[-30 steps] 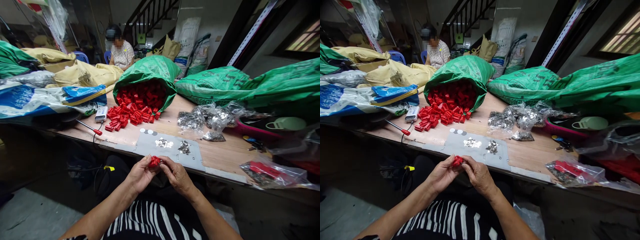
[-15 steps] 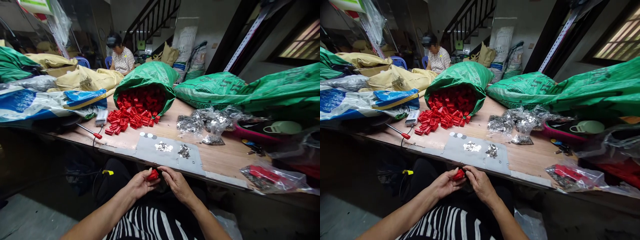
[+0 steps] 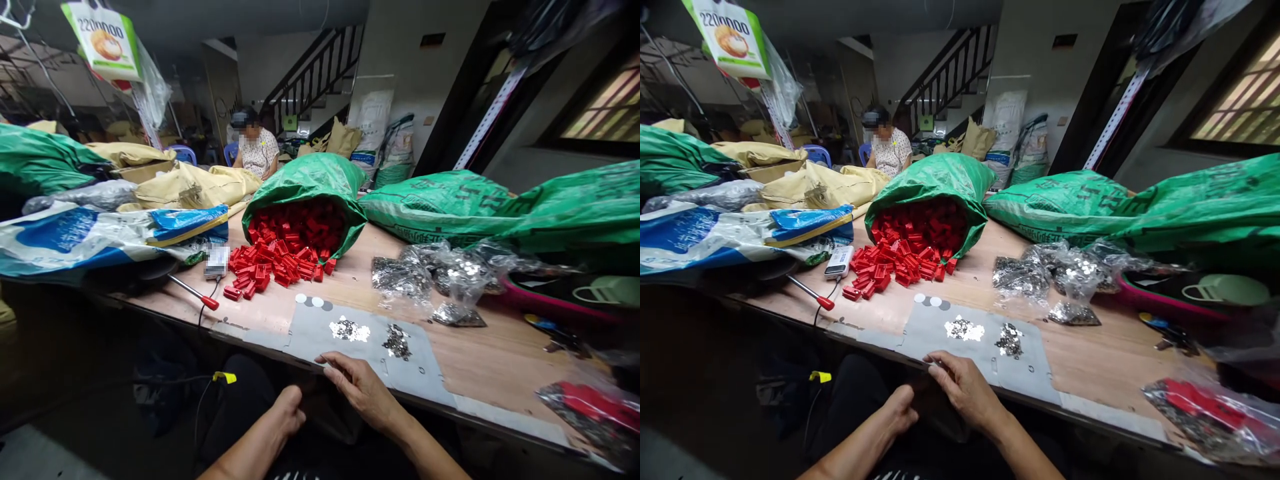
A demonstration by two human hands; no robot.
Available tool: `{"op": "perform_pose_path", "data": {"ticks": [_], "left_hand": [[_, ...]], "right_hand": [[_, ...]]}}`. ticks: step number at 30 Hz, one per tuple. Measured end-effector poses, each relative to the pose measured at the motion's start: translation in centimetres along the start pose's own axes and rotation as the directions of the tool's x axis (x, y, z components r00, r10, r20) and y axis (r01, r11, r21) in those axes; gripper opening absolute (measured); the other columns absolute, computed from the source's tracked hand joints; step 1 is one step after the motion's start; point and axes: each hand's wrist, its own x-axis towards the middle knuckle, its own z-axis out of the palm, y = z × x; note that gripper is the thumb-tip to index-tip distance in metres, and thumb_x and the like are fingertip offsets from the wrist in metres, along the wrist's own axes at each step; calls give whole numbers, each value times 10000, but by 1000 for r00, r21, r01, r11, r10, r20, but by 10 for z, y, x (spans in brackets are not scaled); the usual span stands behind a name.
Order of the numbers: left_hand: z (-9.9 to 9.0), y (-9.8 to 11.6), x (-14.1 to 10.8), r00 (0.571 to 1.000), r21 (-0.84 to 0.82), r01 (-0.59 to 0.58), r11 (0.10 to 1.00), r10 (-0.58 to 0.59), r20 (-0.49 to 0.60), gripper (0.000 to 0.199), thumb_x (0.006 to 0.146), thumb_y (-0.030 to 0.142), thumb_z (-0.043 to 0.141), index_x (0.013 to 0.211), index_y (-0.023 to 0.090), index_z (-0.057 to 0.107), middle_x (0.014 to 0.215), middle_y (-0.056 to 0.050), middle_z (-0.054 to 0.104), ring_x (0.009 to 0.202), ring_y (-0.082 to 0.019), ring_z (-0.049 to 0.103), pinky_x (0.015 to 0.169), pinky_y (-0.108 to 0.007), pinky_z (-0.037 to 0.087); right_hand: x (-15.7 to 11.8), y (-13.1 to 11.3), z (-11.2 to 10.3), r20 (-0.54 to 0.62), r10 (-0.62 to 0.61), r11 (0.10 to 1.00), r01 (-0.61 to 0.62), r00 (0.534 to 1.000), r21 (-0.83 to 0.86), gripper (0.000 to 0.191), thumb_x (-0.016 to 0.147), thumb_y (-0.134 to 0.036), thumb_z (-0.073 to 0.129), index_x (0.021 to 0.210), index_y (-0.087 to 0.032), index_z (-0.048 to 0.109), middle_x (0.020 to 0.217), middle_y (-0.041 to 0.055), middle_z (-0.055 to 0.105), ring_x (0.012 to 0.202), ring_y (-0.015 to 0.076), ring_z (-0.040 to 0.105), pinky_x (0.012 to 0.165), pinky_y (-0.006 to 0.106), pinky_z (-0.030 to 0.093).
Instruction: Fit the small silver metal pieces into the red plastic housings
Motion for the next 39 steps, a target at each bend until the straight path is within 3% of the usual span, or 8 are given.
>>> {"op": "perform_pose_path", "data": {"ticks": [6, 10, 14, 18, 23, 30, 36, 39], "left_hand": [[-3, -5, 10, 993, 37, -57, 998, 60, -101, 339, 643, 210, 752, 962, 143, 659, 921, -126, 708, 1011, -306, 643, 918, -399, 468], [-5, -11, 16, 990, 64, -53, 997, 61, -126, 308, 647, 260, 743, 913, 127, 660, 891, -136, 708, 965, -310, 661, 887, -401, 484], [-6, -13, 20, 992, 98, -41, 994, 53, -117, 363, 614, 313, 776, 919, 147, 667, 891, -153, 705, 923, -343, 670, 830, -427, 494], [-5, -14, 20, 995, 109, -38, 993, 48, -90, 382, 626, 355, 771, 930, 150, 665, 869, -152, 704, 919, -358, 667, 828, -478, 495], [0, -15, 17, 996, 113, -32, 993, 41, -84, 395, 650, 400, 751, 933, 138, 667, 825, -153, 707, 901, -366, 667, 820, -509, 494], [4, -12, 12, 994, 190, -32, 981, 52, -97, 300, 660, 363, 751, 887, 173, 697, 817, -114, 718, 896, -315, 674, 784, -398, 489], [7, -6, 1, 991, 278, -80, 957, 106, -81, 301, 663, 335, 753, 854, 108, 702, 754, -110, 711, 814, -298, 669, 786, -391, 470], [12, -1, -11, 991, 299, -121, 947, 131, -14, 331, 653, 323, 770, 884, 98, 700, 812, -109, 713, 773, -253, 660, 769, -355, 462]], "right_hand": [[78, -5, -17, -73, -73, 942, 44, 995, -334, 232, 940, -310, 452, 1078, -224, 617, 977, 48, 676, 878, 191, 623, 778, 309, 466], [135, 6, -11, -63, -59, 792, 8, 996, -611, 373, 879, -214, 541, 1250, -247, 536, 1253, 76, 535, 1080, 196, 565, 902, 310, 441], [176, 10, 4, -62, -9, 739, -35, 998, -673, 530, 842, -145, 557, 1349, -272, 465, 1387, 111, 414, 1162, 250, 526, 940, 358, 426], [197, 11, 13, -53, 13, 715, -47, 999, -698, 444, 880, -168, 489, 1308, -283, 514, 1338, 113, 458, 1105, 266, 562, 907, 382, 441], [190, 9, 15, 23, -59, 719, 58, 998, -693, 321, 885, -192, 488, 1170, -275, 609, 1175, 59, 581, 1026, 218, 595, 861, 315, 460], [148, 2, 16, 90, -164, 755, 184, 982, -629, 210, 887, -194, 510, 1051, -239, 633, 1095, 45, 646, 974, 192, 613, 822, 283, 473], [110, 0, 8, -12, -310, 872, 279, 951, -403, 183, 866, -133, 517, 991, -221, 617, 1087, 48, 643, 990, 174, 601, 868, 302, 460], [87, 1, 3, -72, -311, 907, 273, 948, -321, 189, 865, -133, 513, 998, -223, 613, 1150, 58, 624, 1054, 180, 584, 902, 323, 452]]}}
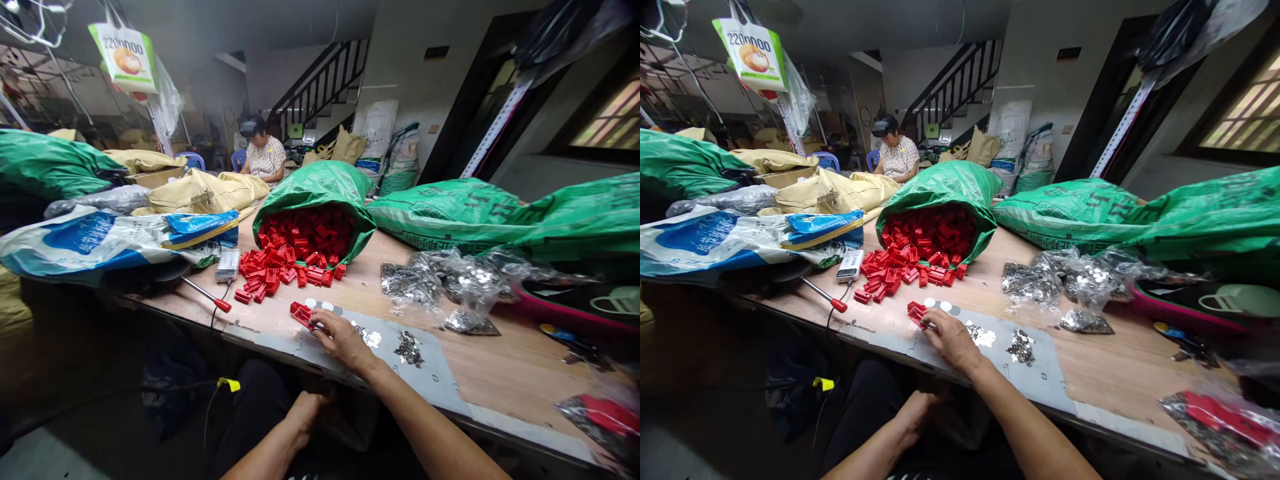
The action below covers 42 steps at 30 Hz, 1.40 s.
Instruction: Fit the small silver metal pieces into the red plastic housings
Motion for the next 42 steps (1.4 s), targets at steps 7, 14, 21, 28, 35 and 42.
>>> {"op": "perform_pose_path", "data": {"ticks": [7, 14, 21, 28, 35, 42], "left_hand": [[11, 39, -48, 896, 9, 19, 1000, -21, 444, 349, 770, 320, 695, 1050, 114, 664, 1080, -150, 664, 842, -200, 677, 790, -311, 476], [21, 70, -72, 918, -85, -98, 992, 123, 378, 467, 859, 361, 599, 1285, 220, 468, 1094, -119, 660, 900, -219, 687, 812, -358, 508], [32, 60, -73, 942, 24, -172, 985, 158, 296, 310, 806, 304, 675, 1056, 178, 542, 980, -64, 677, 782, -161, 687, 738, -309, 539], [32, 59, -69, 950, 100, -225, 969, 195, 246, 300, 774, 301, 705, 979, 160, 539, 915, -72, 702, 796, -188, 694, 715, -293, 535], [32, 55, -69, 948, 107, -249, 963, 219, 233, 290, 773, 292, 705, 977, 156, 549, 895, -60, 705, 776, -157, 675, 753, -286, 523], [34, 55, -69, 952, 119, -248, 961, 219, 215, 293, 756, 290, 721, 961, 157, 559, 871, -46, 703, 764, -150, 671, 761, -283, 525]], "right_hand": [[-50, -13, -13, -46, 127, 983, -119, 991, 139, 162, 869, -165, 526, 989, -220, 619, 1142, 63, 629, 1024, 186, 595, 880, 317, 466], [-99, -34, -26, 69, 241, 910, -250, 968, 332, 134, 847, -141, 558, 938, -218, 619, 1101, 39, 647, 958, 173, 605, 835, 273, 467], [-122, -32, -34, 128, 261, 897, -289, 957, 334, 215, 819, -168, 610, 1022, -236, 634, 1034, 21, 675, 919, 172, 623, 818, 263, 472], [-132, 23, -74, -253, 483, 835, -528, 838, -154, 128, 865, -258, 517, 895, -220, 636, 934, 39, 695, 862, 207, 638, 761, 316, 463], [-139, 49, -87, -256, 516, 717, -576, 817, -392, 113, 815, -214, 561, 903, -224, 630, 924, 35, 671, 838, 200, 628, 712, 292, 448], [-139, 48, -78, -278, 479, 752, -553, 833, -359, 80, 833, -247, 554, 881, -230, 617, 907, 23, 663, 829, 195, 621, 705, 292, 441]]}}
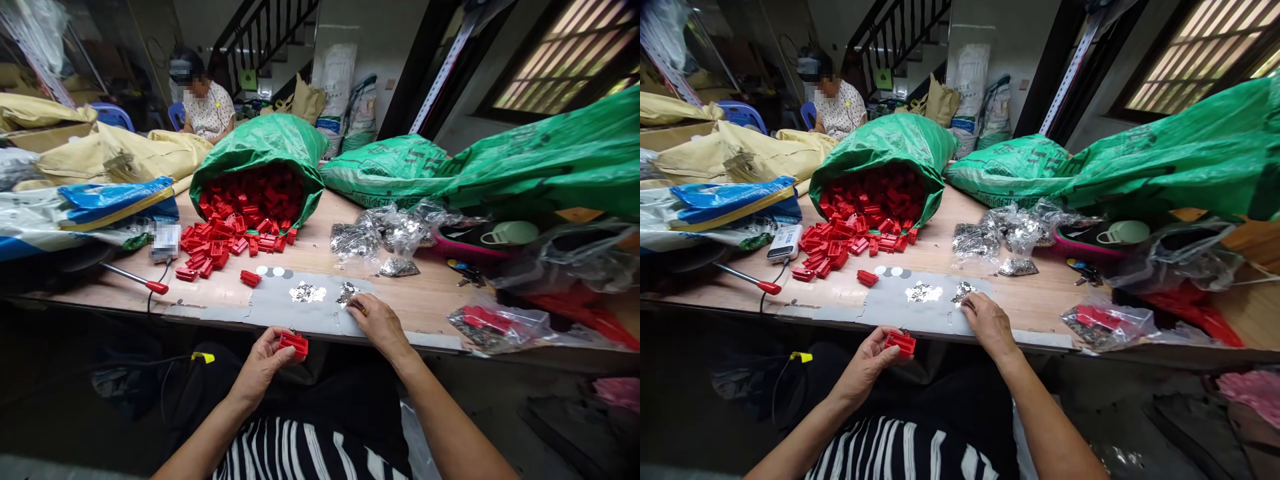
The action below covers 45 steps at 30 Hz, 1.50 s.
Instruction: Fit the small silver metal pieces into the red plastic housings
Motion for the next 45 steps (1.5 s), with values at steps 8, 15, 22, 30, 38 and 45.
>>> {"op": "perform_pose_path", "data": {"ticks": [8, 15, 22, 30, 38, 45], "left_hand": [[2, 0, 0, 1000, 11, -14, 1000, 14, -7, 278, 760, 288, 716, 954, 164, 559, 870, -41, 703, 757, -149, 674, 759, -278, 523], [1, -3, -1, 1000, 10, -26, 1000, 26, 3, 261, 770, 284, 708, 955, 160, 573, 868, -47, 701, 766, -152, 668, 780, -298, 527], [1, -2, -2, 1000, -8, -31, 999, 31, -2, 245, 771, 274, 707, 948, 160, 582, 878, -48, 696, 775, -151, 655, 788, -307, 533], [2, -2, -2, 1000, 1, -7, 1000, 7, -9, 263, 760, 290, 717, 942, 160, 579, 869, -46, 696, 757, -150, 661, 780, -302, 534], [2, -1, -4, 1000, 17, -1, 1000, 2, -20, 270, 753, 310, 721, 938, 166, 586, 853, -38, 697, 769, -158, 668, 788, -310, 535], [4, -3, -4, 999, 5, 13, 1000, -13, -33, 282, 731, 315, 741, 923, 167, 599, 845, -38, 700, 762, -165, 673, 770, -303, 535]], "right_hand": [[-2, 2, 1, -1, 27, 999, -27, 1000, 26, 57, 830, -246, 557, 865, -237, 601, 885, 2, 659, 815, 176, 619, 692, 276, 435], [0, -5, -1, 23, 85, 995, -83, 996, -57, 71, 848, -276, 558, 858, -234, 614, 904, 12, 674, 803, 181, 624, 667, 272, 411], [-15, -4, -17, 134, 102, 995, -101, 986, -20, 67, 829, -266, 565, 848, -246, 626, 878, 2, 687, 817, 188, 622, 676, 272, 409], [-22, 2, -17, 106, 102, 994, -106, 989, 36, 131, 841, -262, 531, 920, -250, 635, 936, 15, 693, 858, 203, 632, 730, 302, 449], [-13, 5, -8, 39, 94, 994, -96, 995, 52, 167, 855, -213, 528, 989, -244, 622, 1041, 34, 675, 932, 205, 630, 811, 310, 459], [-6, 10, -3, -10, 68, 995, -67, 998, 71, 183, 837, -197, 540, 1001, -244, 608, 979, 34, 671, 885, 194, 625, 791, 308, 460]]}}
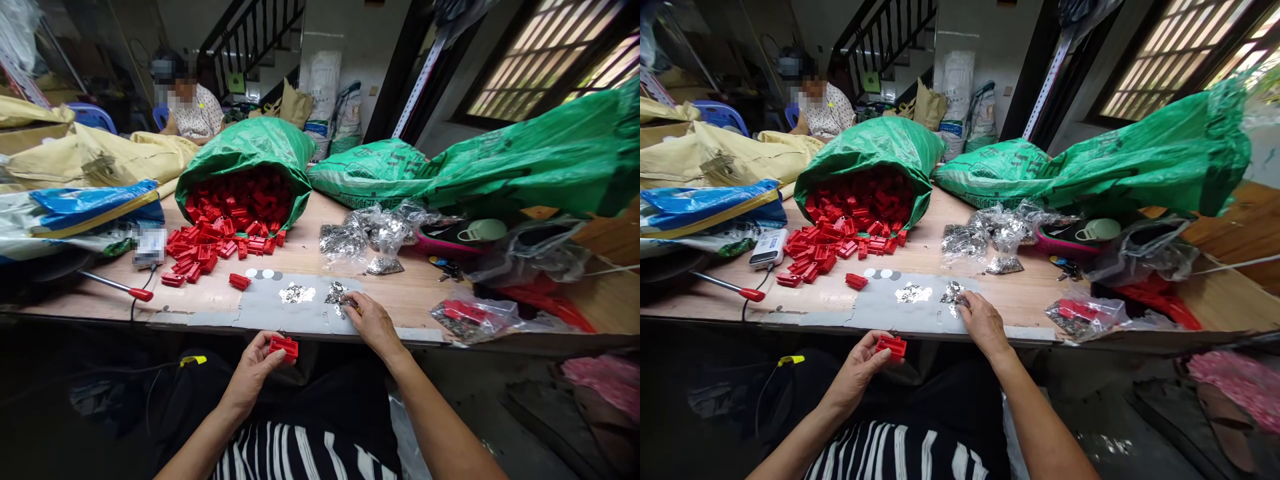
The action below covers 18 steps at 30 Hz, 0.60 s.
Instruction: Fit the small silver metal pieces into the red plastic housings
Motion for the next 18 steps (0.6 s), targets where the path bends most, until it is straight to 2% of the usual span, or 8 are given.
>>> {"op": "perform_pose_path", "data": {"ticks": [5, 11, 18], "left_hand": [[2, 1, 0, 1000, -19, -10, 1000, 10, 0, 256, 733, 304, 739, 904, 169, 604, 837, -32, 695, 747, -153, 659, 759, -296, 539], [2, 1, 0, 1000, -25, -5, 1000, 5, -19, 275, 717, 308, 751, 899, 166, 602, 826, -34, 695, 743, -158, 660, 761, -308, 544], [0, -2, 0, 1000, 2, -3, 1000, 3, 10, 265, 755, 312, 718, 933, 167, 585, 847, -40, 701, 763, -157, 666, 785, -308, 537]], "right_hand": [[4, 0, 4, 4, -8, 999, 8, 1000, -33, 154, 841, -238, 552, 981, -251, 614, 941, 27, 669, 867, 199, 622, 740, 299, 448], [3, -2, 3, 34, -28, 999, 29, 999, -35, 73, 835, -262, 549, 850, -247, 618, 854, 8, 664, 780, 174, 611, 683, 275, 430], [4, -3, 2, 61, -50, 998, 47, 997, 41, 170, 853, -235, 528, 996, -245, 619, 986, 31, 674, 894, 190, 619, 788, 304, 454]]}}
